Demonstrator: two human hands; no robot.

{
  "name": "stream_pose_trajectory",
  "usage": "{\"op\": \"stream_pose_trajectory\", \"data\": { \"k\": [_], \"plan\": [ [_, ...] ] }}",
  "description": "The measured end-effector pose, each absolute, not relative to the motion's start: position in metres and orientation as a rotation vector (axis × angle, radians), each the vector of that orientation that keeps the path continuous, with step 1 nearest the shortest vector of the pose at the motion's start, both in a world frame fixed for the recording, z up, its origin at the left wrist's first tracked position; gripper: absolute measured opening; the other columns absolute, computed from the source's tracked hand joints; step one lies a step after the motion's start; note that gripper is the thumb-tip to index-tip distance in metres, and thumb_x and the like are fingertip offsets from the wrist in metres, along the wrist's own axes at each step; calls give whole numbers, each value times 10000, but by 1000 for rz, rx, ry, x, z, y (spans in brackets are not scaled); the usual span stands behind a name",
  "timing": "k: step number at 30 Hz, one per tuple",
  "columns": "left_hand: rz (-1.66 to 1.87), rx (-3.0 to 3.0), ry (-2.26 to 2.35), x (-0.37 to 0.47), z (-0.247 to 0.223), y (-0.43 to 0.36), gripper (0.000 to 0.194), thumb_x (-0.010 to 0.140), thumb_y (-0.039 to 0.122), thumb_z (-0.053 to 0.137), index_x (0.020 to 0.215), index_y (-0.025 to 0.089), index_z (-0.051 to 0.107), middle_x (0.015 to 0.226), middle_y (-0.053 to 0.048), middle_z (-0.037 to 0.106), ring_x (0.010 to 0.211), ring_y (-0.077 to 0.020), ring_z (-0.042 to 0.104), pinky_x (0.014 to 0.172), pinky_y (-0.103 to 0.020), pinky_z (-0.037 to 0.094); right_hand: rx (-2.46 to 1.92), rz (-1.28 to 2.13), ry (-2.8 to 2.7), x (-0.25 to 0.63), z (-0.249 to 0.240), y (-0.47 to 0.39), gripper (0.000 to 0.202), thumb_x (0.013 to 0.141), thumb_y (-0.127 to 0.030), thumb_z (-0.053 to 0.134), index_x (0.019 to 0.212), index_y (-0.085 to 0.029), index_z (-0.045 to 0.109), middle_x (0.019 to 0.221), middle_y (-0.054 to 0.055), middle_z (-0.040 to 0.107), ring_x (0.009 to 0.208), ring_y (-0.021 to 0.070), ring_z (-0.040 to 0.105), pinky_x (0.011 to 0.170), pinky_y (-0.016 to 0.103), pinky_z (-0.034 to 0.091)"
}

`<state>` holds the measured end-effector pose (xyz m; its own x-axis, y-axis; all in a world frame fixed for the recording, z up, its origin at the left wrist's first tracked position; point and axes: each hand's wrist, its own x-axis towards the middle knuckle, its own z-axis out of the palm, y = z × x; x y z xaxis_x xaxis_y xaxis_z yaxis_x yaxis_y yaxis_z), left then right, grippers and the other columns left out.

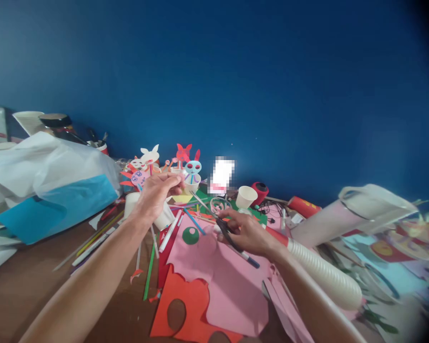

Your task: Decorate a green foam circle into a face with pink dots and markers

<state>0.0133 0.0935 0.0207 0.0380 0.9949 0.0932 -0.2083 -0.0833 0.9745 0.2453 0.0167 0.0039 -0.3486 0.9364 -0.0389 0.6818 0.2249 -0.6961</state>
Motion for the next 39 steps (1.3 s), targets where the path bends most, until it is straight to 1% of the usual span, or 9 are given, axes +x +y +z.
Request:
{"op": "stream_pose_trajectory", "data": {
  "k": [3, 6, 11, 16, 22, 26, 30, 35, 39],
  "plan": [
    [1325, 1160, 945, 13, 23, 91, 131, 653, 250, 634, 648, 120, 645, 634, -10, 625, 550, -83, 552, 571, -211, 440, -1499, 848, -2184, 250, -10, -4, 379, 705, -274, 591, 1076, -217, 540, 693, -9, 648, 593, 130, 549, 533, 212, 362],
    [1310, 1157, 948, 16, 24, 87, 128, 649, 249, 636, 652, 121, 637, 628, -11, 623, 540, -85, 548, 564, -217, 438, -1496, 657, -2359, 252, -28, -28, 352, 706, -185, 536, 1051, -243, 581, 836, 18, 659, 729, 155, 576, 644, 234, 384],
    [1248, 1223, 963, 24, 23, 81, 164, 676, 283, 612, 652, 122, 627, 637, -13, 607, 525, -85, 528, 547, -227, 430, -1576, 529, -2595, 249, -44, -51, 283, 742, -259, 531, 1020, -256, 585, 888, 28, 649, 835, 195, 548, 722, 271, 367],
    [1120, 1262, 1049, 27, 2, 70, 203, 694, 321, 603, 679, 123, 642, 635, -20, 612, 527, -88, 525, 554, -227, 423, -1595, 562, -2665, 247, -36, -56, 365, 779, -264, 492, 1143, -282, 517, 1040, 33, 609, 985, 214, 499, 817, 295, 348],
    [963, 1184, 1014, 27, -29, 53, 229, 731, 335, 557, 704, 122, 635, 668, -31, 610, 538, -103, 538, 547, -241, 435, -1630, 539, -2710, 241, -26, -60, 326, 800, -269, 479, 1121, -263, 538, 933, 45, 645, 897, 215, 543, 733, 280, 365],
    [915, 1172, 973, 32, -29, 45, 222, 736, 312, 536, 676, 119, 625, 659, -28, 600, 506, -98, 525, 506, -234, 422, -1691, 468, -2710, 238, -24, -60, 216, 846, -258, 433, 972, -247, 609, 808, 39, 666, 776, 196, 591, 643, 256, 364],
    [885, 1159, 995, 37, -25, 39, 218, 717, 311, 546, 656, 115, 619, 647, -33, 609, 499, -96, 517, 503, -230, 416, -1574, 571, -2676, 244, -20, -53, 224, 858, -254, 432, 864, -218, 652, 817, 40, 681, 770, 173, 612, 652, 240, 380],
    [861, 1159, 1015, 43, -26, 34, 224, 708, 330, 554, 629, 126, 600, 632, -19, 605, 492, -92, 509, 517, -239, 423, -1445, 758, -2324, 252, -19, -34, 208, 837, -229, 459, 840, -210, 667, 824, 20, 678, 744, 146, 597, 674, 233, 399],
    [858, 1181, 1030, 48, -28, 31, 226, 701, 343, 570, 629, 132, 606, 617, -13, 606, 481, -89, 493, 509, -239, 410, -1394, 786, -1954, 239, -24, -7, 224, 842, -283, 447, 814, -180, 644, 777, 19, 647, 705, 138, 561, 616, 227, 397]
  ]
}}
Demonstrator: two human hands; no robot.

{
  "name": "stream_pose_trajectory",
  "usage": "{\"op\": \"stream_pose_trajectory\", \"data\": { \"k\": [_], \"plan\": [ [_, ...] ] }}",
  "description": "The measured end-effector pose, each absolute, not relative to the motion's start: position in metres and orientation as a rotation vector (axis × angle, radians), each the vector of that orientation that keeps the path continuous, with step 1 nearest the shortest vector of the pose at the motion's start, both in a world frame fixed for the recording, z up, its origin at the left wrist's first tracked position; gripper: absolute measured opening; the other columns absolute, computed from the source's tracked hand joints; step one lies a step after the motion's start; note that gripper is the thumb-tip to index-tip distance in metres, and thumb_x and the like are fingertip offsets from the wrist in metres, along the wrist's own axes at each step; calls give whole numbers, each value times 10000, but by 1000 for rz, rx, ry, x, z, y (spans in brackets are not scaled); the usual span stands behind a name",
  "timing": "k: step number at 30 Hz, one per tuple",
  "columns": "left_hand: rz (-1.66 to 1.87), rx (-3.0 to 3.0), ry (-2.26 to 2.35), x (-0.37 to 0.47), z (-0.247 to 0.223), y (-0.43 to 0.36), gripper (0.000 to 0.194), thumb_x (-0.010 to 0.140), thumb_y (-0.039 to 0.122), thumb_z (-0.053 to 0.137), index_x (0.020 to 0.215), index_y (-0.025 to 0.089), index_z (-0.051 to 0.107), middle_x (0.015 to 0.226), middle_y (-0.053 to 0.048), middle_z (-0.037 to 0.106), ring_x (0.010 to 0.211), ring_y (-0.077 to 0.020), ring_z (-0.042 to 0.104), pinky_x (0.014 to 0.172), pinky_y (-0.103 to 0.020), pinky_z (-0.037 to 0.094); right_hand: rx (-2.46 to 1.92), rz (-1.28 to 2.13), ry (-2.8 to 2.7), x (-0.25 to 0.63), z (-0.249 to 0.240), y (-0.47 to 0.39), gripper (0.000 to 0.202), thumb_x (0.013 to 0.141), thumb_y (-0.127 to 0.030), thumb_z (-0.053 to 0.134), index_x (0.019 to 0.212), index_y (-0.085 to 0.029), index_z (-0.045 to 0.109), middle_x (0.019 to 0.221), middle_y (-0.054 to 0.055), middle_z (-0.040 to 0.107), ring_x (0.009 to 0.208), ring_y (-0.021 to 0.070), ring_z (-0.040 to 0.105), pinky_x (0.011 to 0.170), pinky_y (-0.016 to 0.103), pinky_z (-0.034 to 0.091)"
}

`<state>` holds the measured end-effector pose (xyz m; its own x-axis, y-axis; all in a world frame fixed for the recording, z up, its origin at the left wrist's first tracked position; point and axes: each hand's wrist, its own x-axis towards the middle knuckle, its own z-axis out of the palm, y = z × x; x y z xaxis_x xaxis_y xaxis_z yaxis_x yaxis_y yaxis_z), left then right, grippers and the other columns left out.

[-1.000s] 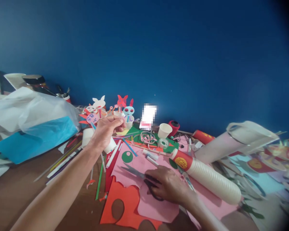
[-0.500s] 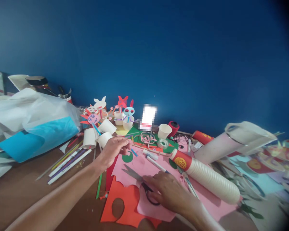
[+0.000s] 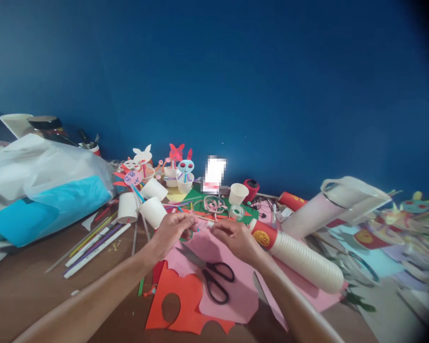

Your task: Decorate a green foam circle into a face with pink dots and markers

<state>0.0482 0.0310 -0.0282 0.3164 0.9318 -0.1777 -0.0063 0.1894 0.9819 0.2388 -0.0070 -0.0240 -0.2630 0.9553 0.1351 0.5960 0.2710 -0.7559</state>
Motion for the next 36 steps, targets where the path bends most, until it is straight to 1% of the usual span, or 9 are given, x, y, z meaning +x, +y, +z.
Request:
{"op": "stream_pose_trajectory", "data": {
  "k": [5, 13, 16, 18, 20, 23, 26, 32, 36],
  "plan": [
    [877, 1223, 1014, 49, -31, 31, 232, 717, 354, 564, 664, 136, 625, 596, -3, 588, 488, -88, 479, 493, -221, 373, -1334, 900, -1724, 212, -29, 18, 175, 784, -310, 517, 766, -164, 613, 669, -7, 587, 592, 104, 495, 542, 205, 371],
    [808, 1374, 1036, 45, -37, 39, 270, 737, 381, 524, 640, 144, 611, 564, -7, 580, 474, -106, 485, 486, -226, 367, -1348, 885, -1690, 204, -38, 24, 193, 768, -305, 516, 641, -161, 535, 571, -30, 484, 522, 85, 405, 484, 196, 308],
    [756, 1558, 1094, 37, -30, 48, 316, 772, 412, 457, 697, 157, 627, 622, -31, 618, 541, -145, 539, 523, -245, 396, -1340, 902, -1668, 208, -39, 25, 207, 775, -327, 505, 655, -161, 535, 562, -31, 471, 507, 82, 388, 469, 197, 295],
    [765, 1830, 1190, 30, -27, 56, 303, 791, 386, 430, 741, 173, 640, 718, -46, 645, 649, -172, 572, 588, -254, 406, -1331, 920, -1655, 211, -39, 26, 207, 780, -330, 497, 671, -160, 544, 560, -32, 468, 502, 81, 389, 468, 197, 294],
    [685, 2113, 1265, 26, -29, 62, 259, 793, 332, 435, 802, 190, 651, 812, -55, 657, 755, -194, 583, 665, -270, 401, -1325, 935, -1654, 214, -39, 27, 207, 781, -327, 494, 672, -159, 548, 558, -32, 468, 502, 81, 392, 473, 198, 299],
    [413, 2427, 1346, 28, -38, 64, 204, 768, 271, 472, 854, 198, 642, 853, -65, 647, 822, -214, 574, 709, -291, 390, -1314, 965, -1663, 215, -39, 27, 207, 769, -319, 502, 641, -159, 531, 545, -39, 448, 493, 76, 377, 465, 193, 290],
    [175, 2658, 1396, 36, -47, 62, 197, 747, 231, 498, 886, 172, 625, 914, -104, 626, 895, -248, 546, 741, -331, 384, -1314, 999, -1669, 216, -41, 27, 198, 755, -306, 510, 622, -159, 520, 535, -45, 438, 480, 70, 362, 454, 189, 279],
    [2, 2754, 1396, 43, -52, 61, 200, 750, 229, 494, 856, 129, 631, 901, -158, 616, 895, -299, 538, 722, -379, 385, -1316, 1007, -1712, 219, -46, 27, 193, 763, -303, 502, 645, -155, 539, 566, -38, 467, 501, 72, 385, 482, 191, 308],
    [-53, 2728, 1393, 43, -50, 62, 196, 736, 202, 503, 869, 126, 625, 908, -165, 626, 880, -300, 562, 713, -376, 398, -1321, 1000, -1720, 219, -49, 29, 187, 761, -304, 508, 650, -157, 539, 574, -38, 482, 505, 72, 396, 493, 190, 320]
  ]
}}
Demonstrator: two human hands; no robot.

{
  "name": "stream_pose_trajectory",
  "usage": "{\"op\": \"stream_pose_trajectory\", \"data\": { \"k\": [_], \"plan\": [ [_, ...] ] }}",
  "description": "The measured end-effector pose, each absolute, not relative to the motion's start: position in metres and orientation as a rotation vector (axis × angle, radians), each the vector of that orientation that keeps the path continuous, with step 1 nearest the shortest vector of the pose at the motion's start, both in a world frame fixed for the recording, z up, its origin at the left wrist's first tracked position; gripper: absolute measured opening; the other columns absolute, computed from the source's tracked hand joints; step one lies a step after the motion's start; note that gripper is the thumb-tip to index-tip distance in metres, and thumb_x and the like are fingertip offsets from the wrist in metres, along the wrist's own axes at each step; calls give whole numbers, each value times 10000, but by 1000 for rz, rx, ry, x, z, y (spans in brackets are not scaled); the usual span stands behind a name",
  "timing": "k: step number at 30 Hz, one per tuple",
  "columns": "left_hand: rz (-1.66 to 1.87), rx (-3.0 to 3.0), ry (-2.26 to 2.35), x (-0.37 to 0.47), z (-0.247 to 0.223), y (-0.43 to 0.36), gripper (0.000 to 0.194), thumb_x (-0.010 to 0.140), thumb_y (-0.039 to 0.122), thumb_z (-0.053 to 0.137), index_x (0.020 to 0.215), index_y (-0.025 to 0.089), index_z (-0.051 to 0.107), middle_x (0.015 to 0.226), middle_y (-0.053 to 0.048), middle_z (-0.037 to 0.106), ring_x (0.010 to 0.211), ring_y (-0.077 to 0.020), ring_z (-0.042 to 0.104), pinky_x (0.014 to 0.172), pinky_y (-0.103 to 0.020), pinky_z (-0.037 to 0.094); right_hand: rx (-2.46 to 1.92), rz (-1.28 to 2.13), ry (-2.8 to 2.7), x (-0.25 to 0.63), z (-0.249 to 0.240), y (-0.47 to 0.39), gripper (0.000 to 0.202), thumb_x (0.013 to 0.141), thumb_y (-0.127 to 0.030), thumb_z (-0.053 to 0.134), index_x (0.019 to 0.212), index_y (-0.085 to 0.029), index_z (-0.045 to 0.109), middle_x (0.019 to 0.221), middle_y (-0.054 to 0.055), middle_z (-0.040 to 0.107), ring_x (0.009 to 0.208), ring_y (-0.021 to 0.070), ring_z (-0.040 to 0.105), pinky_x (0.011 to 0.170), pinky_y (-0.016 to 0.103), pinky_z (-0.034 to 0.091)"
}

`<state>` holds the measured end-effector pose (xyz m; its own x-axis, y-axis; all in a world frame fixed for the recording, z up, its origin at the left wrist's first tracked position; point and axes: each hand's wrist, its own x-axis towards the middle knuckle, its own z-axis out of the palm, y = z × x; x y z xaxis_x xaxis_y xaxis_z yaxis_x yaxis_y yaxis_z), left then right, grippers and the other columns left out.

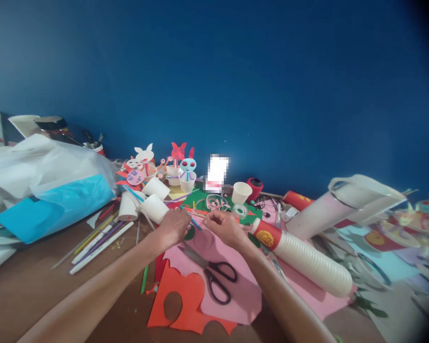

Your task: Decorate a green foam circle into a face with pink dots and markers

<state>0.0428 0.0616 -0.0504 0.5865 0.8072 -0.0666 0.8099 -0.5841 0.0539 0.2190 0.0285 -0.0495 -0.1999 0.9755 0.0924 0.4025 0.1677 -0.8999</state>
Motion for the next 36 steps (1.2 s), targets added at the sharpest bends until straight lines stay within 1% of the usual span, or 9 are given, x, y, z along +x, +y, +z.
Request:
{"op": "stream_pose_trajectory", "data": {
  "k": [5, 11, 17, 22, 25, 27, 30, 32, 36],
  "plan": [
    [-99, 2669, 1372, 43, -47, 60, 205, 724, 169, 494, 895, 150, 606, 917, -138, 646, 894, -271, 586, 731, -348, 416, -1311, 1023, -1719, 218, -51, 29, 192, 762, -307, 511, 648, -155, 539, 566, -41, 475, 502, 72, 397, 476, 183, 306],
    [-81, 2619, 1359, 40, -46, 59, 211, 718, 154, 470, 904, 169, 569, 957, -127, 630, 921, -266, 583, 732, -346, 424, -1331, 1008, -1739, 217, -51, 28, 204, 766, -320, 504, 649, -158, 547, 563, -40, 477, 500, 75, 395, 478, 187, 305],
    [-58, 2580, 1365, 37, -48, 61, 211, 668, 159, 472, 866, 180, 542, 928, -110, 617, 874, -267, 585, 677, -334, 420, -1361, 1011, -1759, 216, -51, 27, 202, 771, -321, 502, 665, -158, 556, 576, -38, 489, 505, 74, 398, 495, 188, 319],
    [-24, 2529, 1359, 36, -45, 61, 165, 656, 188, 482, 817, 185, 523, 865, -87, 611, 805, -242, 582, 607, -296, 392, -1344, 1021, -1750, 216, -52, 27, 198, 774, -314, 499, 683, -152, 567, 592, -30, 505, 524, 80, 414, 505, 191, 328],
    [39, 2492, 1322, 33, -47, 62, 122, 686, 224, 478, 798, 190, 511, 819, -59, 603, 761, -218, 569, 583, -279, 364, -1344, 1023, -1748, 216, -52, 27, 187, 771, -301, 500, 678, -152, 564, 587, -31, 494, 526, 79, 410, 497, 189, 318],
    [80, 2451, 1294, 29, -50, 66, 99, 706, 280, 487, 748, 192, 504, 730, -32, 590, 692, -196, 557, 550, -267, 345, -1346, 1025, -1741, 215, -52, 27, 187, 767, -300, 503, 666, -153, 559, 580, -33, 487, 521, 78, 405, 489, 189, 311],
    [141, 2384, 1259, 26, -51, 73, 152, 724, 340, 491, 702, 189, 488, 647, 0, 564, 610, -160, 536, 509, -246, 336, -1340, 1011, -1707, 215, -51, 27, 190, 758, -303, 514, 641, -158, 550, 567, -34, 482, 511, 79, 400, 481, 191, 304],
    [260, 2268, 1216, 25, -49, 76, 171, 729, 353, 494, 717, 183, 488, 645, 6, 560, 596, -144, 532, 505, -236, 351, -1324, 1013, -1661, 214, -50, 27, 187, 755, -307, 520, 639, -163, 550, 570, -34, 489, 513, 81, 406, 486, 194, 306],
    [537, 1811, 1069, 30, -36, 74, 197, 710, 345, 531, 777, 161, 508, 588, 29, 513, 510, -113, 495, 476, -233, 376, -1276, 1016, -1559, 211, -48, 24, 179, 757, -302, 532, 635, -171, 539, 564, -39, 481, 502, 81, 401, 480, 195, 303]
  ]
}}
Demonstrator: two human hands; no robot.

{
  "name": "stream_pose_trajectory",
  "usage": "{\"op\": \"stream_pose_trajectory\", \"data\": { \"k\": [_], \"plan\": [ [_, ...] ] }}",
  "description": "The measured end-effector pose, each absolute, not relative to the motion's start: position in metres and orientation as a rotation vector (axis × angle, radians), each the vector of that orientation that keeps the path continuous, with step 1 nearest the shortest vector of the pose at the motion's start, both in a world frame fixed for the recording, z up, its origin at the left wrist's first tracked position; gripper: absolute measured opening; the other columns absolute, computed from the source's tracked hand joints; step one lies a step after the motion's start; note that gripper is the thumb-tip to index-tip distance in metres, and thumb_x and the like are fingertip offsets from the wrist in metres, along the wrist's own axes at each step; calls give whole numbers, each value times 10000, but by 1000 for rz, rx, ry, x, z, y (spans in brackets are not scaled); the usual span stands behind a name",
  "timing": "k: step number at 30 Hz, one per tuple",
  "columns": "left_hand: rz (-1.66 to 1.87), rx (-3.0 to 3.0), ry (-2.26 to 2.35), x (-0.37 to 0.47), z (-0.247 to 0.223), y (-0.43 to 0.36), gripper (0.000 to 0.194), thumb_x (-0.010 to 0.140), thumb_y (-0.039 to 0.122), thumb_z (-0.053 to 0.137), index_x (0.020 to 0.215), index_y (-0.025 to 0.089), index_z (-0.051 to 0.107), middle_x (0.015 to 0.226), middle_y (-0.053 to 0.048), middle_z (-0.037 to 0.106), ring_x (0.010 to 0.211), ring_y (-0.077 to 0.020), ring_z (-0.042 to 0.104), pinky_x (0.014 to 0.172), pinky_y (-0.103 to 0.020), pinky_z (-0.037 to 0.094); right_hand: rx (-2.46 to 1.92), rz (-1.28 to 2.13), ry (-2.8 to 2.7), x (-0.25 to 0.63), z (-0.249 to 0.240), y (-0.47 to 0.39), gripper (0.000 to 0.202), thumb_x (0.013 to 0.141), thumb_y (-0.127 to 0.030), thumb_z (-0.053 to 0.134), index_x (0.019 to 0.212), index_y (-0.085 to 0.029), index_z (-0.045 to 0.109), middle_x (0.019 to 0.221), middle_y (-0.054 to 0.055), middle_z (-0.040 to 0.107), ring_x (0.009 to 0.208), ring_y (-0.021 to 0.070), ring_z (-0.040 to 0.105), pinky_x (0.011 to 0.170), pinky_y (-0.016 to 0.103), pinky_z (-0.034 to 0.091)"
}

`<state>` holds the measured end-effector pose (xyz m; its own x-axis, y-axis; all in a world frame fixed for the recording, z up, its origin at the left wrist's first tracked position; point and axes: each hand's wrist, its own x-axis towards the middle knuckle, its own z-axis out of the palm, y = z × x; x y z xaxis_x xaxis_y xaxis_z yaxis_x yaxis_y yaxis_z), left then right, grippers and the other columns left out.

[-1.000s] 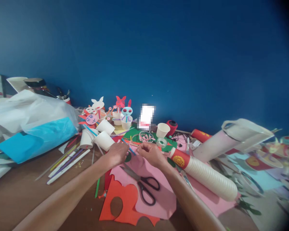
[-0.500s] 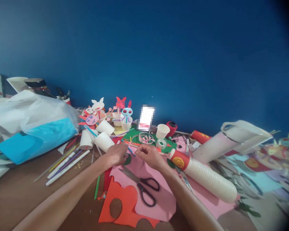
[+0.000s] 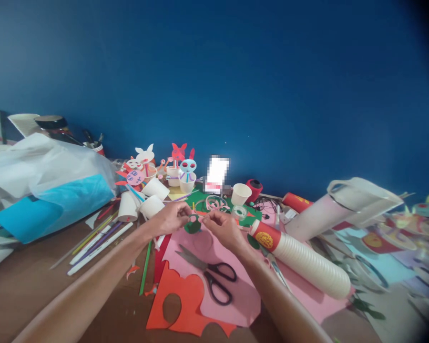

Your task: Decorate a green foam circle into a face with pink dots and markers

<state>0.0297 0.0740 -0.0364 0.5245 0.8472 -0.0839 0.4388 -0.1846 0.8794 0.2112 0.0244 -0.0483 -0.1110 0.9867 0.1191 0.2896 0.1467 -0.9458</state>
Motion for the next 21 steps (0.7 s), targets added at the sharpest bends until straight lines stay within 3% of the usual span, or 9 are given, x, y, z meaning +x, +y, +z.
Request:
{"op": "stream_pose_trajectory", "data": {
  "k": [6, 21],
  "plan": [
    [705, 1398, 1060, 42, -23, 62, 236, 633, 263, 621, 816, 130, 558, 581, 52, 495, 507, -92, 503, 515, -249, 452, -1291, 867, -1518, 210, -49, 25, 139, 756, -284, 541, 674, -180, 584, 614, -18, 539, 537, 101, 448, 497, 207, 337],
    [705, 1279, 965, 49, -15, 52, 204, 649, 273, 642, 781, 119, 618, 582, 19, 547, 537, -103, 535, 566, -270, 487, -1348, 692, -1529, 210, -39, 22, 176, 765, -307, 550, 654, -177, 592, 625, -20, 521, 550, 101, 439, 523, 210, 345]
  ]
}}
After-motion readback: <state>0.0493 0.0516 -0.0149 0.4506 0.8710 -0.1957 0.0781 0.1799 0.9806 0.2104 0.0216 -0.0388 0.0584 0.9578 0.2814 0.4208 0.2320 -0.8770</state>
